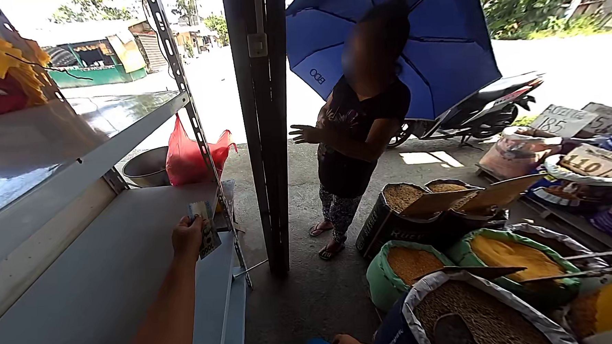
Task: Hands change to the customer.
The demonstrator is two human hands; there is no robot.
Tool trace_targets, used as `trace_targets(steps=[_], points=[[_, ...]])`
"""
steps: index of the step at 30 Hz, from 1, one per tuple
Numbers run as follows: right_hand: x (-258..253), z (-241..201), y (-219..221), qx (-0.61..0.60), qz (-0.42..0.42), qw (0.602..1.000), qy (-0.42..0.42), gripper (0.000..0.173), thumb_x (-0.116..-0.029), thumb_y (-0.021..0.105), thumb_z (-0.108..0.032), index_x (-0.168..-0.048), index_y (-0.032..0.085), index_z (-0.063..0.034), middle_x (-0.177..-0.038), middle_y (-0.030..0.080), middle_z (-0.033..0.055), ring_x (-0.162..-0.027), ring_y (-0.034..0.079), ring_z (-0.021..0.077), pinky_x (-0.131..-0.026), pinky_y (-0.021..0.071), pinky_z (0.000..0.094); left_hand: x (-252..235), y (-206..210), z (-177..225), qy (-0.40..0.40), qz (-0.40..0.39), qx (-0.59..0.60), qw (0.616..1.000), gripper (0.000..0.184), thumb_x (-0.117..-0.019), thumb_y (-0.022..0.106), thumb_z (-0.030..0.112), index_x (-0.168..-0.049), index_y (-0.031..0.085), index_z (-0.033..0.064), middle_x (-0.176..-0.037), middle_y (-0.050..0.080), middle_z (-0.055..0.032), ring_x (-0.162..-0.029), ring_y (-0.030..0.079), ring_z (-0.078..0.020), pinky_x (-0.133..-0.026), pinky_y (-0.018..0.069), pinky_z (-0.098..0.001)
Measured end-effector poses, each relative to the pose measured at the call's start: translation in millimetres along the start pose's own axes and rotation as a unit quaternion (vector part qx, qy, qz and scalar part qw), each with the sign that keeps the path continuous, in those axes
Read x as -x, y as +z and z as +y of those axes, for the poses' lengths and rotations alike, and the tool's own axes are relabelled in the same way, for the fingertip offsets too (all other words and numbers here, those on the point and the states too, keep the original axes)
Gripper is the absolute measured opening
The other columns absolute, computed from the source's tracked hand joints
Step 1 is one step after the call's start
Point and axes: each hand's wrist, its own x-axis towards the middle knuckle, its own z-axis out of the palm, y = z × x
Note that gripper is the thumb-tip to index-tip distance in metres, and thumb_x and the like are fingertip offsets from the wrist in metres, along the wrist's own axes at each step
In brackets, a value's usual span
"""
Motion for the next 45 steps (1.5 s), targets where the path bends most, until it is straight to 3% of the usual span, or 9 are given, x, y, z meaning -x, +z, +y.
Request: trace_targets(steps=[9,14,37,45], points=[[-7.0,5.9,4.0,-0.006,0.007,1.0,-0.002,0.052,-0.1047,0.048,-0.045,-0.14,0.061,-0.0086,-0.141,0.061,0.018,-0.137,0.053,0.0326,-0.115,0.038,0.0559,2.4,-0.2,2.2,-0.002,0.003,-0.006,1.0,0.022,-0.1049,0.06,0.023,-0.104,0.068,0.0027,-0.089,0.066,-0.0089,-0.079,0.063,-0.0167,-0.077,0.0512,-0.0415],[-13.8,11.4,5.7,-0.013,0.012,1.0,-0.006,0.052,-0.1033,0.05,-0.046,-0.137,0.063,-0.008,-0.138,0.062,0.0193,-0.135,0.055,0.0342,-0.114,0.0392,0.0575,2.2,-0.2,2.6,-0.002,-0.001,-0.013,1.0,0.025,-0.105,0.06,0.023,-0.11,0.068,0.0002,-0.1,0.069,-0.0147,-0.092,0.066,-0.0231,-0.086,0.0522,-0.0478],[-7.4,1.1,2.1,0.0,0.003,1.0,0.002,0.053,-0.1045,0.048,-0.046,-0.139,0.061,-0.0083,-0.141,0.061,0.0179,-0.137,0.053,0.0324,-0.115,0.0384,0.0553,0.6,0.5,0.7,-0.004,-0.003,-0.005,1.0,0.023,-0.1047,0.061,0.024,-0.108,0.068,0.0019,-0.092,0.067,-0.0101,-0.081,0.063,-0.0167,-0.077,0.052,-0.0404],[-5.2,-1.2,0.6,-0.006,0.001,1.0,-0.001,0.052,-0.1036,0.05,-0.045,-0.138,0.062,-0.0079,-0.138,0.062,0.0187,-0.134,0.055,0.0335,-0.113,0.0402,0.0562,1.7,-0.4,2.1,0.001,-0.007,-0.006,1.0,0.023,-0.1048,0.061,0.023,-0.107,0.068,0.0011,-0.094,0.069,-0.0122,-0.084,0.066,-0.0199,-0.08,0.0533,-0.0441]])
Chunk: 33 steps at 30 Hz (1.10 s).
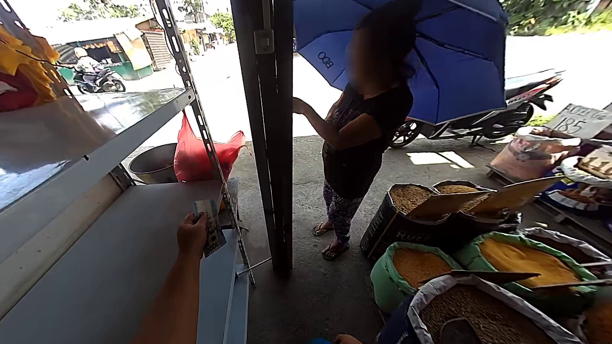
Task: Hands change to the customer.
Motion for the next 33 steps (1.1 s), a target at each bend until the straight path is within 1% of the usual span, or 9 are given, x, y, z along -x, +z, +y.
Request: trace_targets(steps=[10,15,19,24,28,33], points=[[-3.4,-0.2,1.5,-0.004,0.001,1.0,0.001,0.053,-0.1041,0.049,-0.046,-0.139,0.061,-0.0082,-0.141,0.061,0.0186,-0.136,0.054,0.0328,-0.115,0.0381,0.056,-1.2,1.2,-1.6,0.002,0.003,-0.002,1.0,0.022,-0.1046,0.061,0.023,-0.106,0.069,0.0026,-0.092,0.068,-0.0105,-0.082,0.065,-0.0184,-0.078,0.0527,-0.0427],[-6.1,2.1,1.5,-0.006,0.005,1.0,0.002,0.052,-0.1036,0.051,-0.045,-0.138,0.062,-0.0077,-0.14,0.061,0.0188,-0.136,0.054,0.0329,-0.114,0.039,0.0556,-1.0,1.2,-0.8,-0.002,0.005,-0.001,1.0,0.023,-0.1048,0.061,0.024,-0.106,0.068,0.0022,-0.091,0.067,-0.0097,-0.08,0.064,-0.0178,-0.077,0.0521,-0.0416],[-20.3,9.5,5.5,-0.012,0.012,1.0,0.005,0.052,-0.1022,0.052,-0.046,-0.137,0.063,-0.0091,-0.137,0.063,0.0175,-0.134,0.056,0.0325,-0.113,0.0408,0.0558,-2.9,1.6,-3.5,-0.001,0.003,-0.005,1.0,0.023,-0.1046,0.061,0.024,-0.107,0.069,0.0028,-0.093,0.069,-0.0104,-0.083,0.065,-0.0188,-0.079,0.0531,-0.0433],[3.3,-3.7,-3.8,-0.005,0.001,1.0,0.002,0.052,-0.1044,0.05,-0.045,-0.14,0.061,-0.0078,-0.142,0.06,0.0185,-0.138,0.053,0.0326,-0.115,0.0379,0.0549,-1.4,1.8,-0.2,-0.001,0.004,-0.008,1.0,0.023,-0.1048,0.061,0.024,-0.107,0.069,0.0029,-0.092,0.068,-0.0101,-0.082,0.065,-0.0181,-0.078,0.0524,-0.0427],[-13.5,6.3,2.6,0.007,0.01,1.0,-0.008,0.053,-0.1032,0.05,-0.046,-0.137,0.063,-0.0079,-0.138,0.063,0.0182,-0.134,0.056,0.0333,-0.113,0.0404,0.0571,0.1,0.2,0.2,0.001,-0.002,-0.017,1.0,0.025,-0.1051,0.06,0.024,-0.111,0.069,0.001,-0.098,0.069,-0.0137,-0.088,0.066,-0.022,-0.083,0.0524,-0.0468],[-17.1,8.4,3.9,0.0,0.006,1.0,-0.006,0.053,-0.1035,0.048,-0.047,-0.138,0.062,-0.0085,-0.138,0.063,0.0177,-0.134,0.056,0.0327,-0.113,0.0404,0.0566,-0.3,0.8,-1.6,0.002,0.004,-0.01,1.0,0.024,-0.1045,0.061,0.023,-0.108,0.069,0.0013,-0.094,0.069,-0.0126,-0.085,0.065,-0.0207,-0.08,0.0526,-0.0452]])
